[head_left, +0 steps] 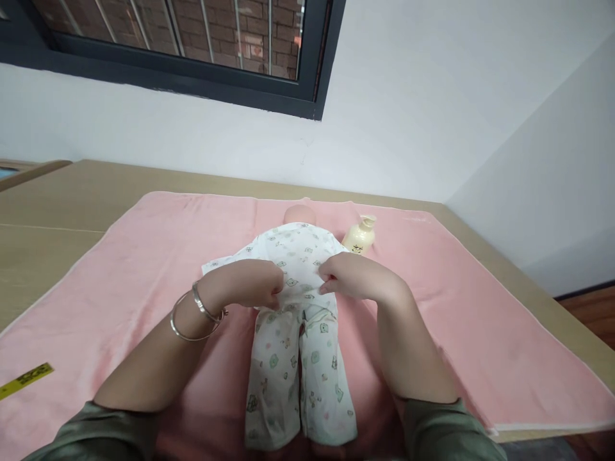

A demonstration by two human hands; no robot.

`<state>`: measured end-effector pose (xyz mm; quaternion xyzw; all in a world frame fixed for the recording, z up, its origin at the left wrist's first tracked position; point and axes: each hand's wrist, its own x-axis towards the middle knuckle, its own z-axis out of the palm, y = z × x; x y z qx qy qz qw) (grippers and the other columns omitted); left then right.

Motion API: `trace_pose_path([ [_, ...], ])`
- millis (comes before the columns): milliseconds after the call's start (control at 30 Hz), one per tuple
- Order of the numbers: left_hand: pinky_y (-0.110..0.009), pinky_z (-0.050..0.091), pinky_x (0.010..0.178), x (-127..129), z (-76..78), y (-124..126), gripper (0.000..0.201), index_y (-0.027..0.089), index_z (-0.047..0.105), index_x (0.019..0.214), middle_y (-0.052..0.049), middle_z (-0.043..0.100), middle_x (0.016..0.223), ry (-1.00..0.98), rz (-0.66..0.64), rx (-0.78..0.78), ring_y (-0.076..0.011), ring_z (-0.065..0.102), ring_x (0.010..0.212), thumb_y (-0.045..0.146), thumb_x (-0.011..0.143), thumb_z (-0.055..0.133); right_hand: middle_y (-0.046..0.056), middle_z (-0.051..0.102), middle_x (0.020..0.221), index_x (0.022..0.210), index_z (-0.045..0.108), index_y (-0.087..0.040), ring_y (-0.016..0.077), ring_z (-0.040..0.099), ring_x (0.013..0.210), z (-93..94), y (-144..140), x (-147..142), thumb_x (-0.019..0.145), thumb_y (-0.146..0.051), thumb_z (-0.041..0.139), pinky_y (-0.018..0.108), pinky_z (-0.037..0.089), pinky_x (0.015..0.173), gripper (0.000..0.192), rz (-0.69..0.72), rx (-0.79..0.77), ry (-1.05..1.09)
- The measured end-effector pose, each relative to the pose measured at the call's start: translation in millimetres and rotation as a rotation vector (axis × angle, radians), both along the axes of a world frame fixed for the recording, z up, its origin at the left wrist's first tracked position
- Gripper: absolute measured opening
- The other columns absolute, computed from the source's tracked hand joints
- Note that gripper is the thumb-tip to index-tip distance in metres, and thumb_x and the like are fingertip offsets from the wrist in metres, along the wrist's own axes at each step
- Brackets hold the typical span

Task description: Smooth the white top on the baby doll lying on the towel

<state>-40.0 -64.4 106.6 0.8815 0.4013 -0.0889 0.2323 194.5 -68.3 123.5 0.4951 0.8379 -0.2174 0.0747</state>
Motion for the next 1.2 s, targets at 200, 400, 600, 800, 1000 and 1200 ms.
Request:
trace_pose_path([
  [200,-0.031,0.021,0.05,0.8,-2.4,-7.3,0.045,0.021,0.032,0.043,0.004,0.031,0.043,0.038,-0.031,0.046,-0.0106,0.02,0.043,0.021,0.073,0.065,-0.006,0.038,0.063,0.063,0.037,-0.02,0.011,0.032,0.058,-1.9,-8.0,-7.0,0.091,-0.03,0.066,0.029,0.022,0.056,0.041,0.052,-0.007,0.009],
  [400,-0.033,0.031,0.057,16.5,-14.4,-16.1,0.05,0.02,0.029,0.036,0.007,0.023,0.037,0.023,-0.072,0.122,-0.0098,0.022,0.041,0.007,0.063,0.068,-0.003,0.053,0.066,0.065,0.052,-0.021,0.0129,0.044,0.059,-26.0,-0.8,-31.5,0.088,-0.031,0.07,0.029,0.029,0.056,0.031,0.08,-0.132,-0.102],
  [600,-0.031,0.026,0.052,3.4,-1.2,-14.7,0.042,0.021,0.035,0.041,0.004,0.033,0.042,0.075,-0.011,0.159,-0.0111,0.025,0.041,0.018,0.072,0.064,-0.007,0.034,0.063,0.063,0.035,-0.021,0.0102,0.029,0.058,-4.1,-3.0,1.4,0.088,-0.027,0.066,0.029,0.02,0.055,0.04,0.082,-0.004,0.043],
  [800,-0.03,0.026,0.053,12.4,-5.7,-16.7,0.053,0.02,0.034,0.034,0.007,0.03,0.033,0.094,-0.081,0.005,-0.0087,0.023,0.037,0.019,0.065,0.077,-0.007,0.033,0.057,0.057,0.039,-0.021,0.0101,0.031,0.053,-13.2,5.7,-5.0,0.083,-0.032,0.07,0.029,0.019,0.055,0.042,0.143,-0.186,-0.103],
  [1000,-0.03,0.025,0.053,18.5,-6.7,-12.9,0.049,0.021,0.039,0.046,0.004,0.041,0.046,-0.1,-0.007,0.08,-0.0115,0.032,0.045,0.037,0.078,0.072,-0.003,0.057,0.071,0.077,0.065,-0.023,0.0132,0.048,0.064,0.9,1.6,1.6,0.089,-0.034,0.063,0.028,0.029,0.058,0.017,0.078,-0.089,0.124],
  [1200,-0.029,0.024,0.053,32.6,-17.3,-13.0,0.042,0.021,0.042,0.049,0.003,0.043,0.048,-0.004,-0.086,0.019,-0.0122,0.032,0.048,0.028,0.08,0.069,-0.001,0.064,0.076,0.081,0.067,-0.022,0.0142,0.053,0.069,-13.2,10.7,-15.3,0.09,-0.028,0.058,0.027,0.033,0.06,0.014,-0.038,0.051,0.206],
])
